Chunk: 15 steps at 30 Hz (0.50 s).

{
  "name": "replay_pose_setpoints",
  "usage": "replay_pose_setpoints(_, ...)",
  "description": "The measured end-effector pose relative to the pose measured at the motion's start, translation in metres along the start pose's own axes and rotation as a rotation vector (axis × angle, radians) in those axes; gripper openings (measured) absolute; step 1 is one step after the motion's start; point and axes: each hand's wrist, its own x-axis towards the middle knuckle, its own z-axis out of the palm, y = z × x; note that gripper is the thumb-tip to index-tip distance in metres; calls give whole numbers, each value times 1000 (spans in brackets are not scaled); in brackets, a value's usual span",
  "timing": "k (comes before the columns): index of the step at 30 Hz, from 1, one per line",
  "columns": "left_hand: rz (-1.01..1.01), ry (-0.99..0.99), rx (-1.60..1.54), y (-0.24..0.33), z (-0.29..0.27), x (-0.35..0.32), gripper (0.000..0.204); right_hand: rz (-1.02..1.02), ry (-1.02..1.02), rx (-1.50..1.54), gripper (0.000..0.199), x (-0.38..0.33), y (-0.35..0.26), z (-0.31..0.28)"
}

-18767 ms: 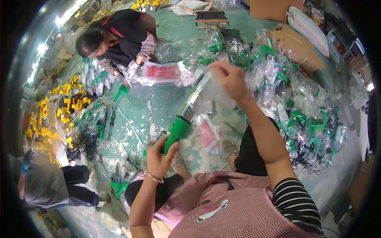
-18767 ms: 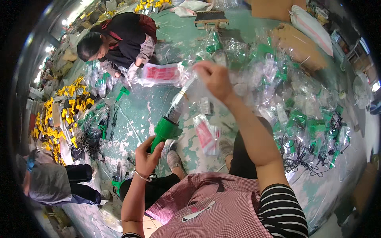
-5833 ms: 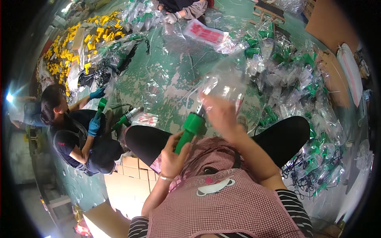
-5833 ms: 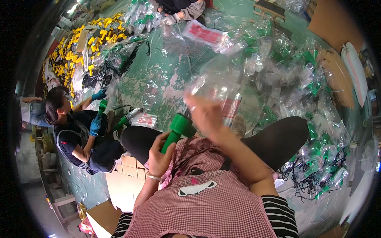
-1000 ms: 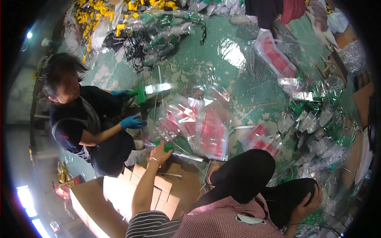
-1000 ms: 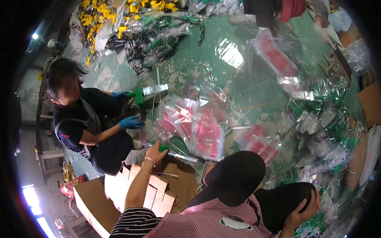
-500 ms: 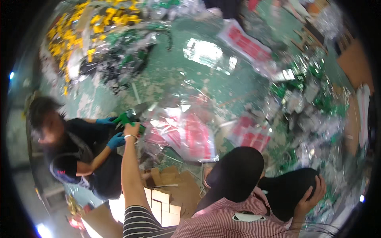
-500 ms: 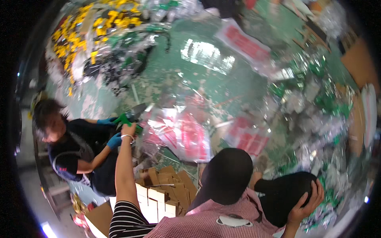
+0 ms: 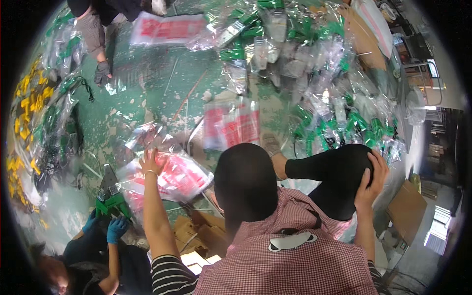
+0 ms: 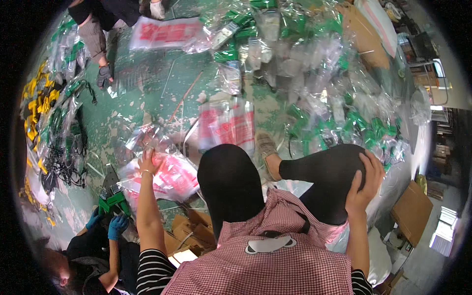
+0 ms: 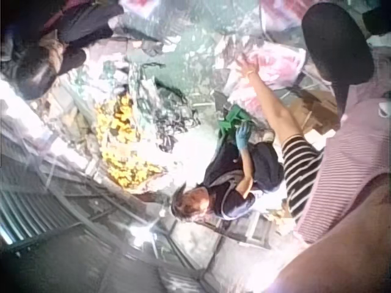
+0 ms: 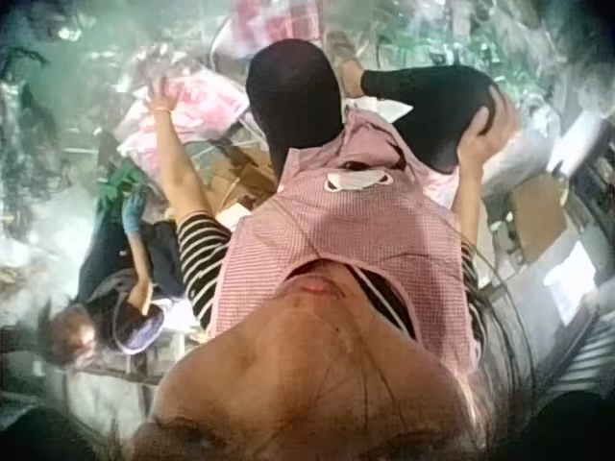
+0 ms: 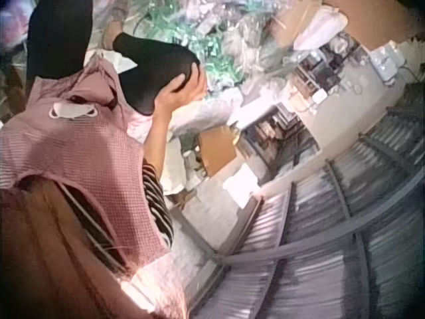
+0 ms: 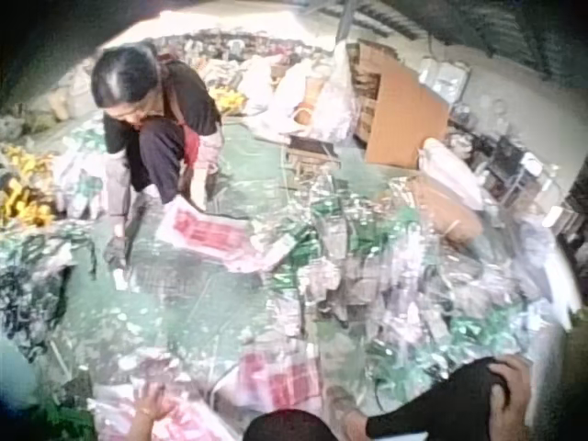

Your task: The person packages green handheld devices by hand, placing them into plastic bags.

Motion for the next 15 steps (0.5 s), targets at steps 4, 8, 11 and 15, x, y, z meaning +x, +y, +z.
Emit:
replay_pose_setpoints(4, -83, -292, -110, 57, 8, -37, 86, 92, 38, -81, 30, -19, 20, -5)
replay_pose_setpoints(8, 15, -362, -230, -1, 97, -141, 75, -18, 107, 41, 28, -14, 43, 5)
replay_pose_setpoints(11, -13, -331, -348, 43, 66, -184, 69, -11, 142, 74, 27, -17, 45, 2)
replay_pose_setpoints(15, 62, 442, -751, 128, -52, -238, 40, -80, 6, 319, 32, -35, 10, -19)
